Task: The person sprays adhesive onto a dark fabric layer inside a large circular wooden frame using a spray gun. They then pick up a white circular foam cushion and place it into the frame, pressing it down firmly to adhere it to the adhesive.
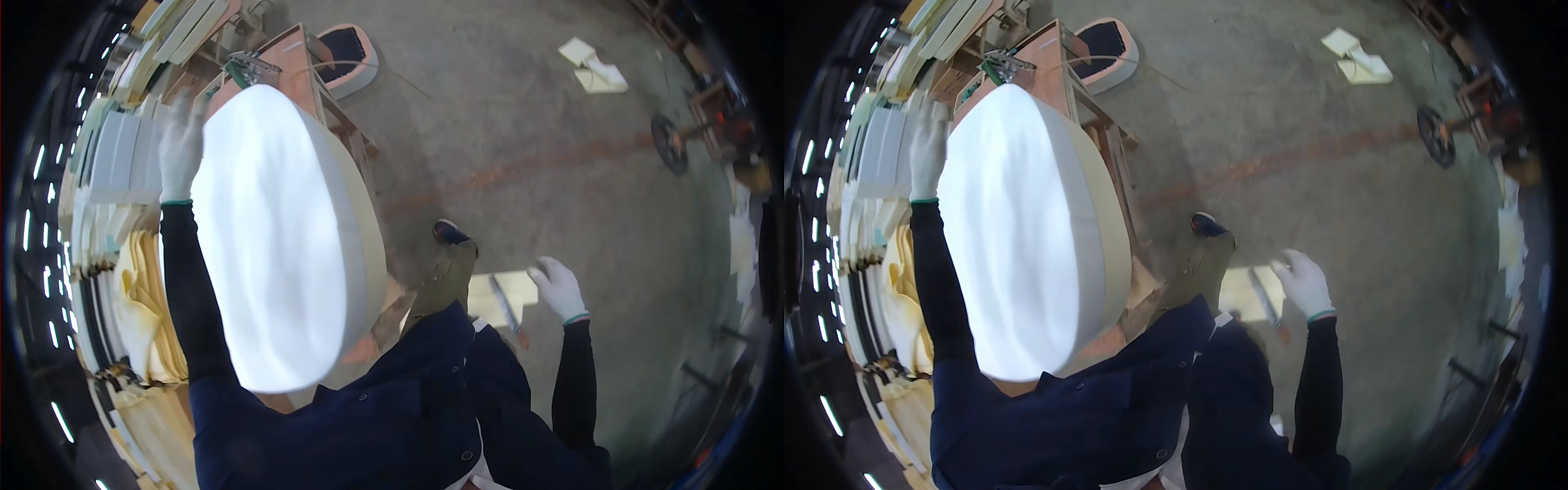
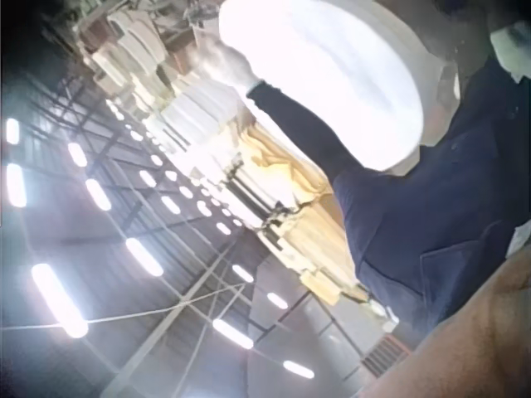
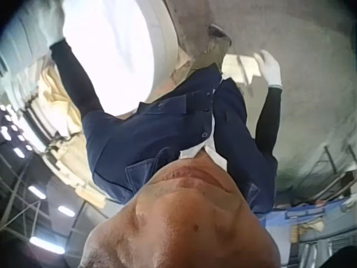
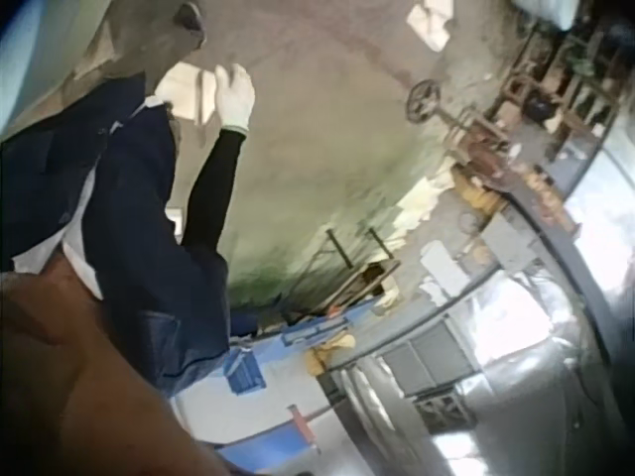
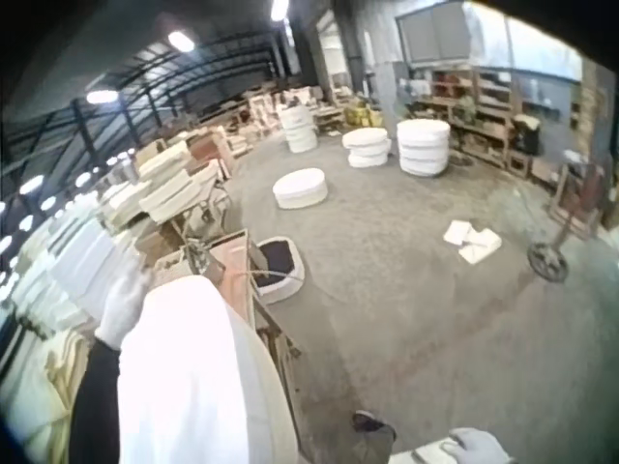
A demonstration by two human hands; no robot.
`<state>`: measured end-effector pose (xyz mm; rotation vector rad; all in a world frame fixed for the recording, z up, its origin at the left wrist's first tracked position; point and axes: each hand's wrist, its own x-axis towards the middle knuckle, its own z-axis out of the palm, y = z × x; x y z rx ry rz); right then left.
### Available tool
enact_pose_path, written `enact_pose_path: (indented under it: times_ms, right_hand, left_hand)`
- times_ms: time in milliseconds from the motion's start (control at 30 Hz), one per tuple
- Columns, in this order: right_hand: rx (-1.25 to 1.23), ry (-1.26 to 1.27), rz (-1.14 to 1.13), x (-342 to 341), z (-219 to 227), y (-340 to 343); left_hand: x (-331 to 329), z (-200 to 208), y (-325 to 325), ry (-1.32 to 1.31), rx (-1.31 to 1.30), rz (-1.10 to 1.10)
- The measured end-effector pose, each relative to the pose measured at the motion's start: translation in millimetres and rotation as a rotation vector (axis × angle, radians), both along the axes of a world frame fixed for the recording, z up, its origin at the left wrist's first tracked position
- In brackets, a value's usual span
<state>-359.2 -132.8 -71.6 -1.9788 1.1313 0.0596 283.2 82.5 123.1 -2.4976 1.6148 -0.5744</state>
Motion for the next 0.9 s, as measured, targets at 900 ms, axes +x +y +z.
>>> enact_pose_path:
  times_ms: [900]
  right_hand:
    - [-0.721,-0.999,1.578,871.7,234.1,128.8]
  left_hand:
    - [-40.6,-39.0,109.8,0.225,-0.356,1.367]
